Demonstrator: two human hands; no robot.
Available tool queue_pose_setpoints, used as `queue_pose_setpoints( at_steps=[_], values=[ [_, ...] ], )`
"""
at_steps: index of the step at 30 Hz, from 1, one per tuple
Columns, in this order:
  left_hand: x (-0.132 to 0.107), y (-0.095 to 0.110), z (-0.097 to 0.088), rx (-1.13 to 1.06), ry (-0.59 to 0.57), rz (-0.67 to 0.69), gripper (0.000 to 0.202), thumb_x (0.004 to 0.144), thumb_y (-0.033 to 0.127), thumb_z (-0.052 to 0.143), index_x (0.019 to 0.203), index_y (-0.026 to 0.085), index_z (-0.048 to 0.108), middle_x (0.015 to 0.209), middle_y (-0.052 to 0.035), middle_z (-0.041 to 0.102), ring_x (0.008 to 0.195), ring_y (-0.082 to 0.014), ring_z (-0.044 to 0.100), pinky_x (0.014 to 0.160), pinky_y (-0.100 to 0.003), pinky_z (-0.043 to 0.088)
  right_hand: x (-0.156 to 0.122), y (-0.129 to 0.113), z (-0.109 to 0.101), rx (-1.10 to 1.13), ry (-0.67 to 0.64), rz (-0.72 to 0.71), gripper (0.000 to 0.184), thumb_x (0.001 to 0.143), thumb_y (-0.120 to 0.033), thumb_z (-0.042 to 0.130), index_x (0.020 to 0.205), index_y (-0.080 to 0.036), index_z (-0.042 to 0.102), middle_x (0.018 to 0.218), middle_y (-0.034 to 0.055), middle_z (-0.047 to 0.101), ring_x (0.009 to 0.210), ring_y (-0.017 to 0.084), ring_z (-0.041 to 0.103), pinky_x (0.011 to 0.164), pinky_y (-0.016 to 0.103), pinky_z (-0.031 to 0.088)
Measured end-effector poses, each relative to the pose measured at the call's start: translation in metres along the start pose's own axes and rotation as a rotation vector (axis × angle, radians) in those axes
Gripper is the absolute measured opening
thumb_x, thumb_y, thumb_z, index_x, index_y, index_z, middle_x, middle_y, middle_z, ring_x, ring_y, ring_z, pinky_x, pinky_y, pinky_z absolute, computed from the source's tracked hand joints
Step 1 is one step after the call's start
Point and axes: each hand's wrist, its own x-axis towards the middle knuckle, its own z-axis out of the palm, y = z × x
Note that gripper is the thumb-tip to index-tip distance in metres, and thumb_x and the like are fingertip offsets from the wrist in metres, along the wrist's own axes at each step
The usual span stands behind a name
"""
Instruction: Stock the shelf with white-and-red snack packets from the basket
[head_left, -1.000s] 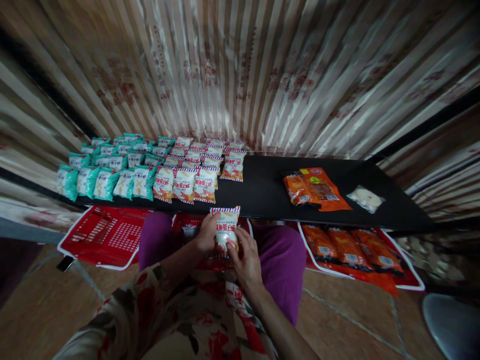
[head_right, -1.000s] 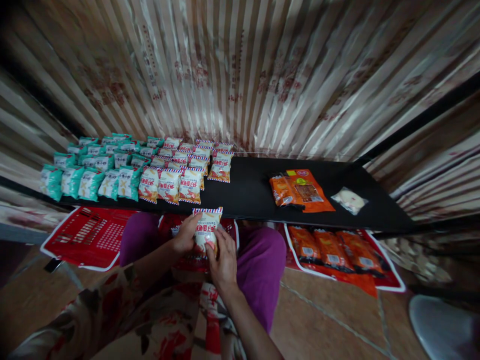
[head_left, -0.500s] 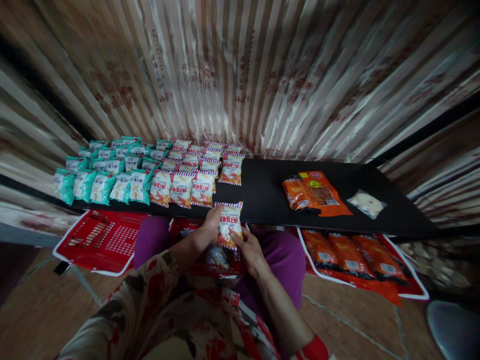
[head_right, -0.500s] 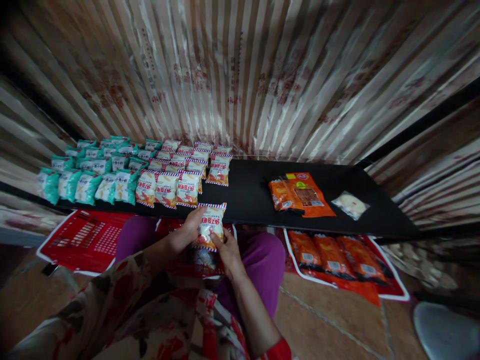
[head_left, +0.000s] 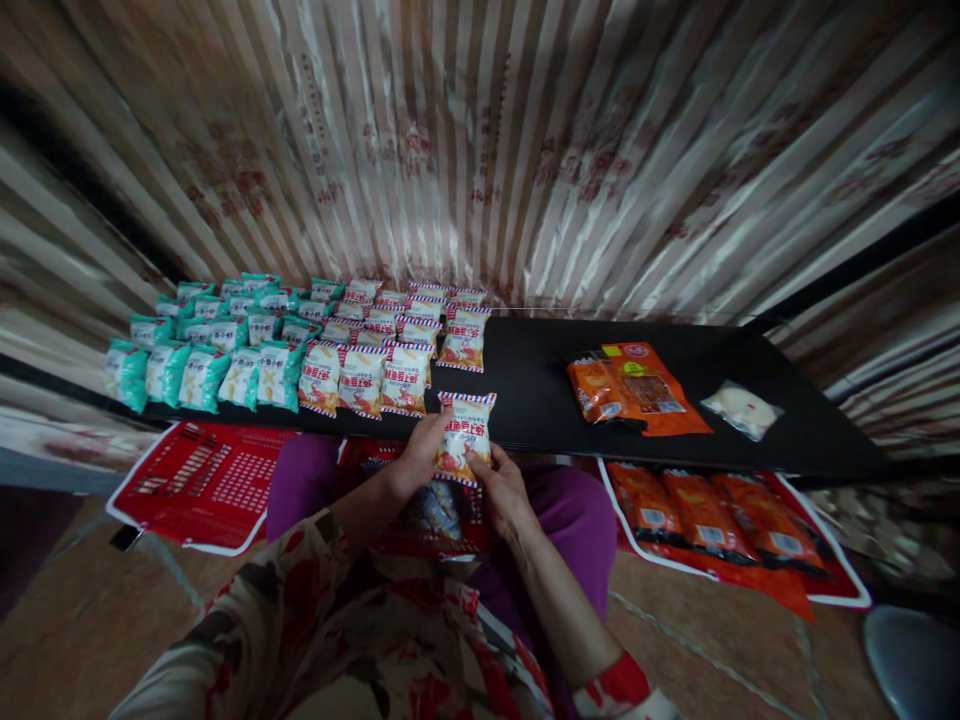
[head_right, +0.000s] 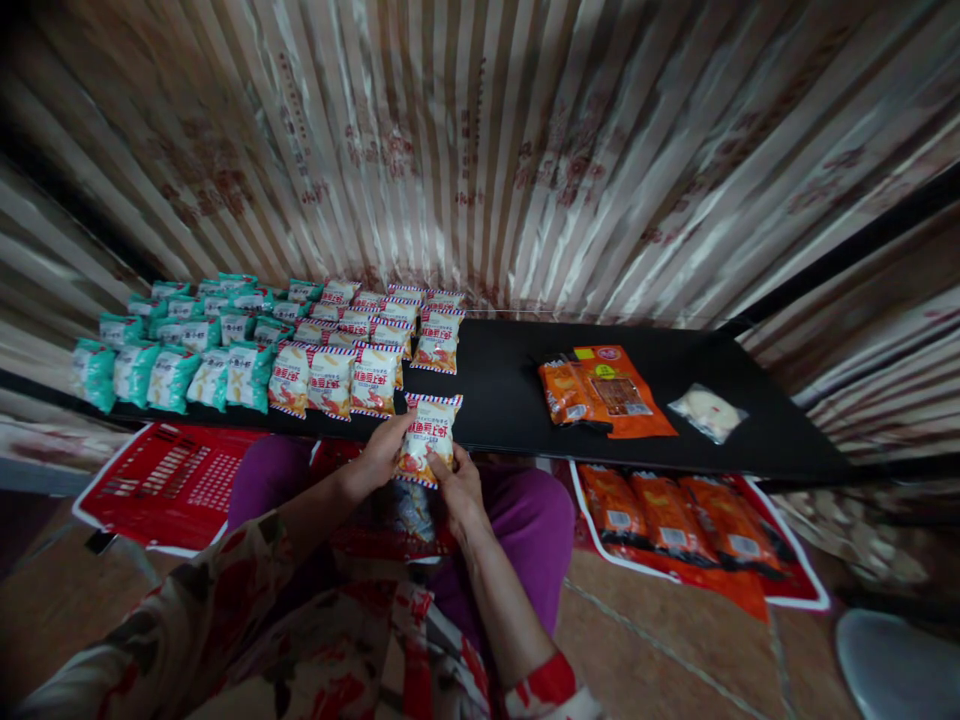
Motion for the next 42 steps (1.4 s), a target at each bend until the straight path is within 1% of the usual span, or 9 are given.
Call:
queue_pose_setpoints(
  at_steps=[5, 10, 12, 20, 26, 30, 34, 39, 42],
  values=[
    [-0.010, -0.002, -0.010, 0.106, -0.012, 0.098, 0.022, 0.066, 0.033, 0.074, 0.070, 0.014, 0.063, 0.063, -0.0014, 0.064, 0.060, -0.0146, 0.060, 0.063, -0.025, 0.046, 0.009, -0.008, 0.002, -0.001, 0.051, -0.017, 0.061, 0.049, -0.039, 0.081, 0.102, -0.019, 0.058, 0.078, 0.0017, 0.072, 0.067, 0.021, 0.067, 0.066, 0.035, 0.054],
    [-0.019, -0.003, -0.019, 0.127, -0.089, 0.088, 0.023, 0.067, 0.027, 0.074, 0.083, 0.015, 0.062, 0.074, -0.0031, 0.068, 0.068, -0.0161, 0.063, 0.067, -0.027, 0.049, 0.017, -0.011, 0.002, 0.003, 0.064, -0.027, 0.058, 0.051, -0.037, 0.080, 0.102, -0.020, 0.058, 0.080, 0.0014, 0.072, 0.067, 0.019, 0.067, 0.066, 0.034, 0.054],
    [-0.019, -0.003, -0.021, 0.149, -0.081, 0.097, 0.026, 0.066, 0.024, 0.075, 0.087, 0.014, 0.062, 0.076, -0.0043, 0.069, 0.070, -0.0168, 0.064, 0.068, -0.027, 0.049, 0.019, -0.011, 0.003, -0.019, 0.050, -0.036, 0.057, 0.053, -0.037, 0.079, 0.102, -0.019, 0.058, 0.079, 0.0012, 0.072, 0.067, 0.019, 0.067, 0.066, 0.033, 0.054],
    [-0.008, -0.005, -0.020, 0.174, 0.028, 0.189, 0.021, 0.066, 0.014, 0.071, 0.084, 0.015, 0.062, 0.070, -0.0026, 0.069, 0.063, -0.0152, 0.064, 0.064, -0.024, 0.048, 0.021, -0.015, 0.004, -0.082, -0.028, -0.007, 0.057, 0.054, -0.040, 0.080, 0.103, -0.019, 0.059, 0.082, 0.0030, 0.073, 0.069, 0.020, 0.068, 0.065, 0.033, 0.055],
    [-0.003, -0.004, -0.017, 0.206, 0.030, 0.232, 0.013, 0.070, 0.011, 0.062, 0.083, 0.014, 0.062, 0.068, -0.0021, 0.069, 0.063, -0.0157, 0.064, 0.062, -0.024, 0.048, 0.025, -0.024, 0.005, -0.050, -0.077, 0.034, 0.052, 0.056, -0.039, 0.080, 0.099, -0.018, 0.061, 0.082, 0.0043, 0.073, 0.073, 0.022, 0.069, 0.065, 0.032, 0.056],
    [0.002, -0.004, -0.017, 0.237, 0.053, 0.252, 0.013, 0.069, 0.009, 0.063, 0.081, 0.015, 0.062, 0.067, -0.0013, 0.068, 0.062, -0.0149, 0.063, 0.061, -0.023, 0.047, 0.027, -0.031, 0.008, -0.023, -0.075, 0.038, 0.048, 0.056, -0.040, 0.079, 0.095, -0.018, 0.061, 0.078, 0.0039, 0.073, 0.072, 0.022, 0.069, 0.061, 0.031, 0.055],
    [0.007, -0.007, -0.019, 0.271, 0.054, 0.264, 0.014, 0.070, 0.011, 0.063, 0.082, 0.016, 0.062, 0.070, -0.0014, 0.068, 0.063, -0.0144, 0.062, 0.062, -0.023, 0.046, 0.032, -0.033, 0.008, -0.032, -0.052, 0.037, 0.050, 0.052, -0.039, 0.082, 0.092, -0.016, 0.062, 0.071, 0.0024, 0.072, 0.065, 0.020, 0.068, 0.059, 0.030, 0.054],
    [0.013, -0.011, -0.018, 0.353, 0.072, 0.319, 0.017, 0.070, 0.014, 0.066, 0.086, 0.016, 0.062, 0.080, -0.0043, 0.069, 0.074, -0.0162, 0.064, 0.069, -0.024, 0.047, 0.041, -0.033, 0.006, -0.071, 0.038, -0.031, 0.052, 0.048, -0.037, 0.082, 0.091, -0.015, 0.062, 0.070, 0.0012, 0.071, 0.062, 0.018, 0.066, 0.062, 0.029, 0.054],
    [0.017, -0.011, -0.016, 0.471, 0.082, 0.374, 0.015, 0.075, 0.017, 0.061, 0.090, 0.015, 0.061, 0.086, -0.0057, 0.068, 0.079, -0.0165, 0.064, 0.073, -0.025, 0.047, 0.047, -0.033, 0.006, -0.095, 0.056, -0.068, 0.051, 0.050, -0.039, 0.080, 0.092, -0.016, 0.061, 0.073, 0.0014, 0.071, 0.064, 0.017, 0.066, 0.064, 0.029, 0.053]
  ],
)
